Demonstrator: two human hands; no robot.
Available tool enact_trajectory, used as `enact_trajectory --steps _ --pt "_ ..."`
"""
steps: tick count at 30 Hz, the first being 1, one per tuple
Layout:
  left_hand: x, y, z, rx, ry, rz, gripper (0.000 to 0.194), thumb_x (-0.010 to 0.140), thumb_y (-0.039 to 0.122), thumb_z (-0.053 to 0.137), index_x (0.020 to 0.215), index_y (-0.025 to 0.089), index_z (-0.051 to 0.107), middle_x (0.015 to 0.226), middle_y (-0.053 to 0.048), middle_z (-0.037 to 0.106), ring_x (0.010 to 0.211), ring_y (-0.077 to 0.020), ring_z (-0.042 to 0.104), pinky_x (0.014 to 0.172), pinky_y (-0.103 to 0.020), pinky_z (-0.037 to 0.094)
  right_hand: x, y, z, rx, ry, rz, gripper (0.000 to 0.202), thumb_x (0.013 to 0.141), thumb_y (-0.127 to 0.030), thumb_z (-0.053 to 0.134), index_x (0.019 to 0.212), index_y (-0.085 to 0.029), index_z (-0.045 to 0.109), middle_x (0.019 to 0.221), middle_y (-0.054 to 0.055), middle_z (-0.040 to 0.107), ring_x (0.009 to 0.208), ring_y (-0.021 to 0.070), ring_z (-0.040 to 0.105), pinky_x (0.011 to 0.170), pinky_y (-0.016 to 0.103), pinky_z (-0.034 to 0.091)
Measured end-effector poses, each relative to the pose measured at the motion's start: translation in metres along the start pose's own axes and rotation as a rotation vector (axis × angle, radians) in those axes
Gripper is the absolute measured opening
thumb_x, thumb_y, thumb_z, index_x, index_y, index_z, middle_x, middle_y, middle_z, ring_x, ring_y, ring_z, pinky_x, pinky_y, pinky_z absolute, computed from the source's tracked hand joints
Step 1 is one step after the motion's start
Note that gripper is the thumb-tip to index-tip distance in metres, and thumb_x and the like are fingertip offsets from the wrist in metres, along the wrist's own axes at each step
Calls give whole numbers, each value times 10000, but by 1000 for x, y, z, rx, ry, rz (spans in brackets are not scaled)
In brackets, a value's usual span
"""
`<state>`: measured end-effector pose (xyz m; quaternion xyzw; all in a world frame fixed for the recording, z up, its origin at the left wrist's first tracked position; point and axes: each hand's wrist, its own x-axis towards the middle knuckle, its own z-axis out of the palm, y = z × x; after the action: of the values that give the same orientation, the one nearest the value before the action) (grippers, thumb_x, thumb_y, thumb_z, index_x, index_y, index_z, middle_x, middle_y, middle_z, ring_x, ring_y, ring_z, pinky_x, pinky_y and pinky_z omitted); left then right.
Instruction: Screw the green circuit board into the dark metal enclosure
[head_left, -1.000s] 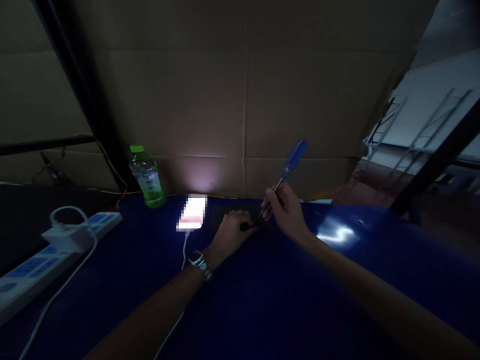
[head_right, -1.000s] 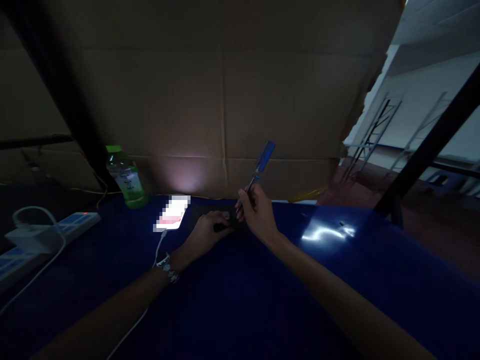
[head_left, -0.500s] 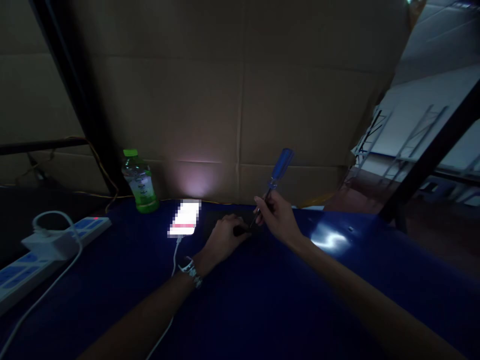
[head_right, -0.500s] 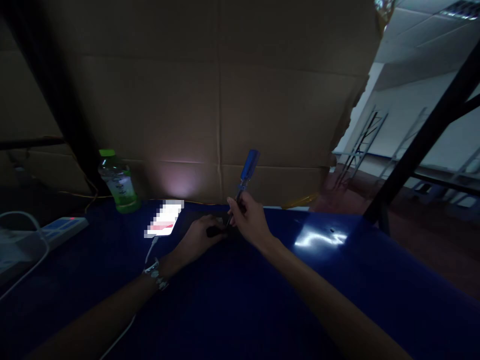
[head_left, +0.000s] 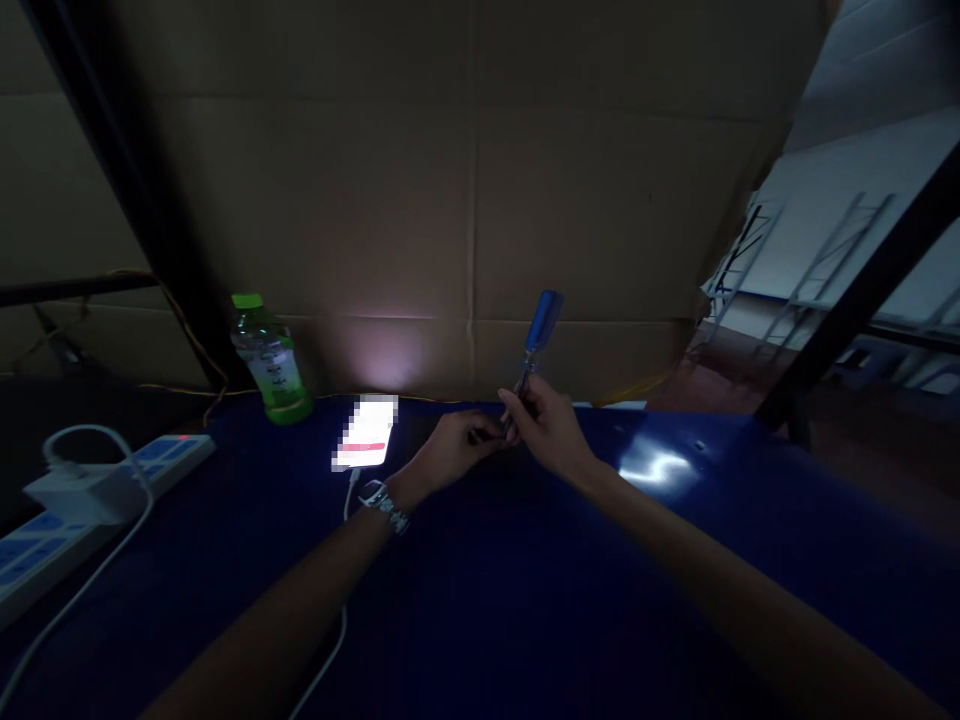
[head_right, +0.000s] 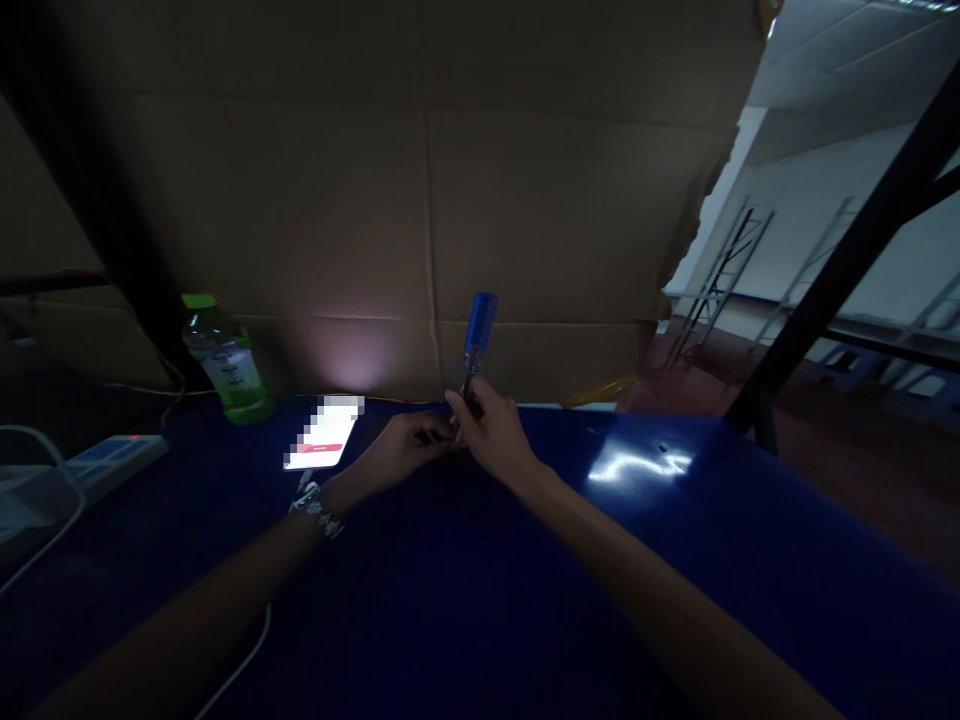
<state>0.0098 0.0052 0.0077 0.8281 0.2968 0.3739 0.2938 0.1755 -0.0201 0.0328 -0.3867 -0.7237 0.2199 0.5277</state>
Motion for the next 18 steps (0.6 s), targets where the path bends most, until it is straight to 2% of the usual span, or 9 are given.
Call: enact_trajectory --steps 8,10,14,16,18 --pt "-4 6 5 66 56 28 130 842 225 597 812 189 719 841 -36 707 729 -150 628 655 -272 464 3 0 0 -28 -29 -7 236 908 -450 531 837 -225 520 631 -24 605 476 125 607 453 248 498" --pt "-5 5 6 87 61 34 136 848 215 589 832 185 721 846 -38 707 725 -150 621 653 -273 458 5 -3 -5 -14 -89 3 221 905 -428 538 852 -214 551 677 -9 629 490 120 607 458 249 505" --pt "-8 3 5 115 46 28 141 855 209 586 881 185 722 843 -35 707 694 -142 605 640 -272 444 13 -10 -21 65 -305 36 209 905 -371 543 989 -201 629 896 48 691 632 133 650 538 269 552" --pt "-8 2 3 106 21 22 142 858 211 584 902 188 717 848 -34 707 694 -140 603 651 -275 449 15 -11 -27 83 -329 54 209 898 -361 553 976 -195 655 895 54 699 662 142 661 572 284 563" --pt "-6 2 2 52 1 8 143 855 244 599 931 189 707 870 -36 709 722 -145 614 673 -281 465 17 -9 -28 62 -290 54 203 886 -364 571 880 -189 673 821 46 701 630 142 660 573 288 557"
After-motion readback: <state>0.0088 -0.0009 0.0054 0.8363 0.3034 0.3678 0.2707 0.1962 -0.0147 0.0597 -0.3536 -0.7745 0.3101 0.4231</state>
